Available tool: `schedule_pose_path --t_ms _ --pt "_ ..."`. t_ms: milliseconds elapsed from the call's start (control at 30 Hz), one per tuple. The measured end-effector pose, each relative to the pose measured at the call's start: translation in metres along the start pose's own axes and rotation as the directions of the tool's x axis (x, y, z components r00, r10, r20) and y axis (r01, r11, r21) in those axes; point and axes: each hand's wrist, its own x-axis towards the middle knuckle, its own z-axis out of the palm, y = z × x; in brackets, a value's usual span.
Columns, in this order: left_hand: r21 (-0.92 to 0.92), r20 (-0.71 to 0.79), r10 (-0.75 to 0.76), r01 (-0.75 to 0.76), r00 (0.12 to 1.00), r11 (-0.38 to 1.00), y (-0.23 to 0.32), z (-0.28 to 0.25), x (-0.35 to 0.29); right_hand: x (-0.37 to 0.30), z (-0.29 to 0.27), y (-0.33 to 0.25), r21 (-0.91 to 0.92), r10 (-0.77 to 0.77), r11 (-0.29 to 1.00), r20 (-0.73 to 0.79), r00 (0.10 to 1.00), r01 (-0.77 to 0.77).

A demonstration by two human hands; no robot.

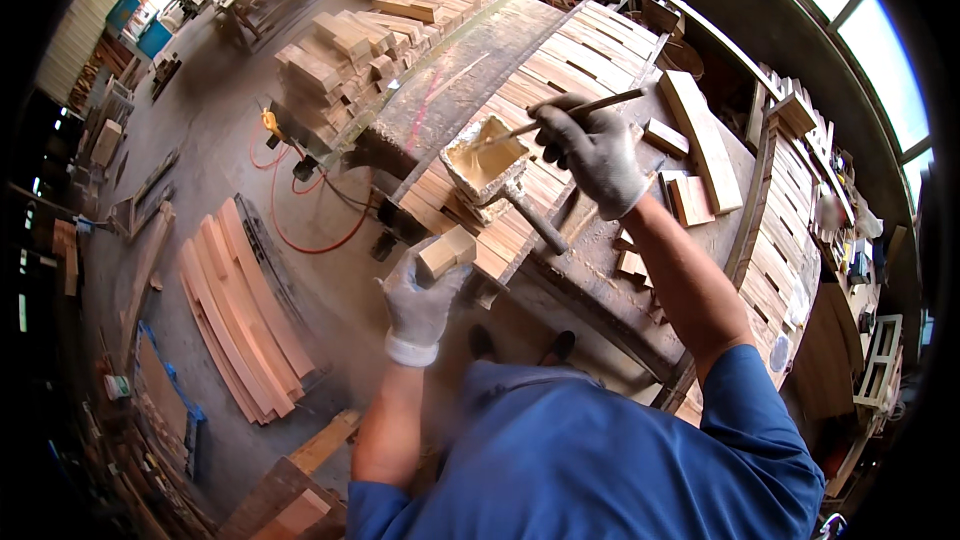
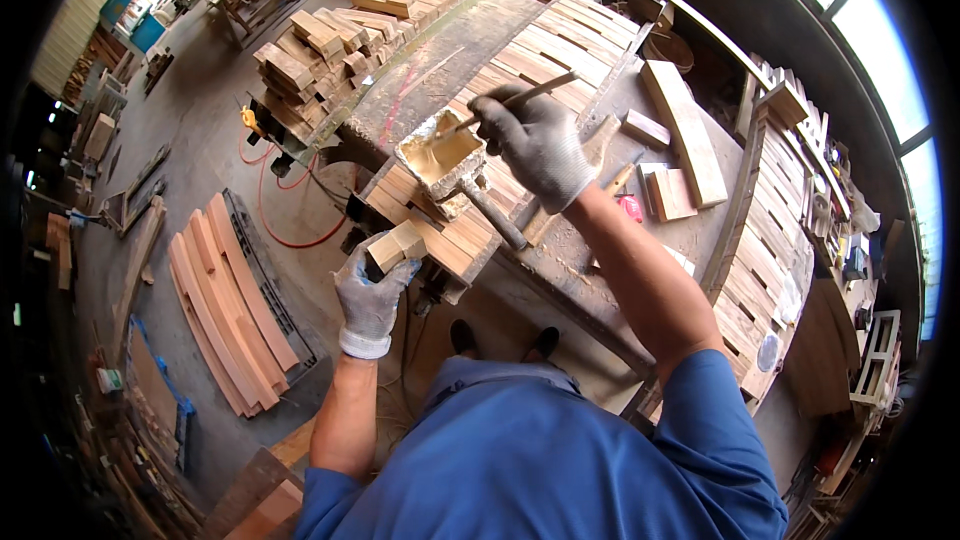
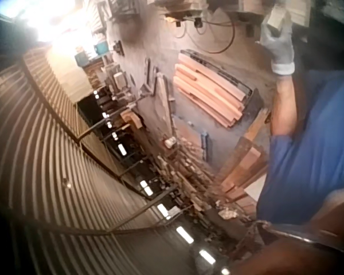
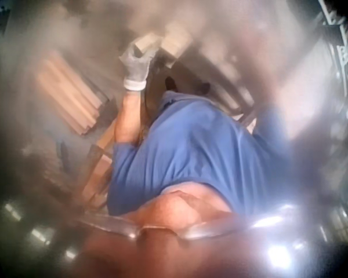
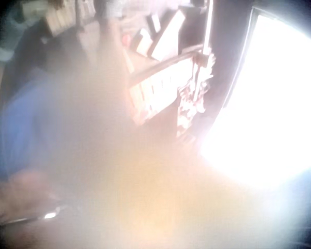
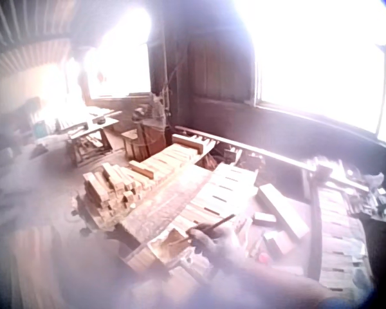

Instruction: The person applies glue to small wooden blocks and stacks them on a workbench. They then use a nail gun to fasten a larger wooden plank to a curved wooden structure, aligning it with other planks.

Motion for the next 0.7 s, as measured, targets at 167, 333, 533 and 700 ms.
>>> schedule_pose_path --t_ms 167,333,533,700 --pt "-0.041 0.025 -0.016 0.017 1.0 0.999 0.006 0.008 0.001 -0.002 -0.001 0.005 -0.263 -0.19 0.923 0.329 0.925 0.282" --pt "-0.085 0.001 -0.008 0.008 1.0 0.996 0.001 0.013 0.003 0.004 0.004 -0.022 -0.196 0.119 0.978 0.233 0.965 -0.073" --pt "-0.142 -0.019 -0.019 0.016 1.0 0.99 0.004 0.021 0.01 0.005 -0.007 -0.024 -0.093 0.165 0.983 0.035 0.986 -0.161" --pt "-0.048 -0.053 0.041 -0.044 0.998 0.998 0.008 0.026 0.017 -0.009 -0.004 -0.027 -0.024 0.198 0.98 -0.007 0.98 -0.198"
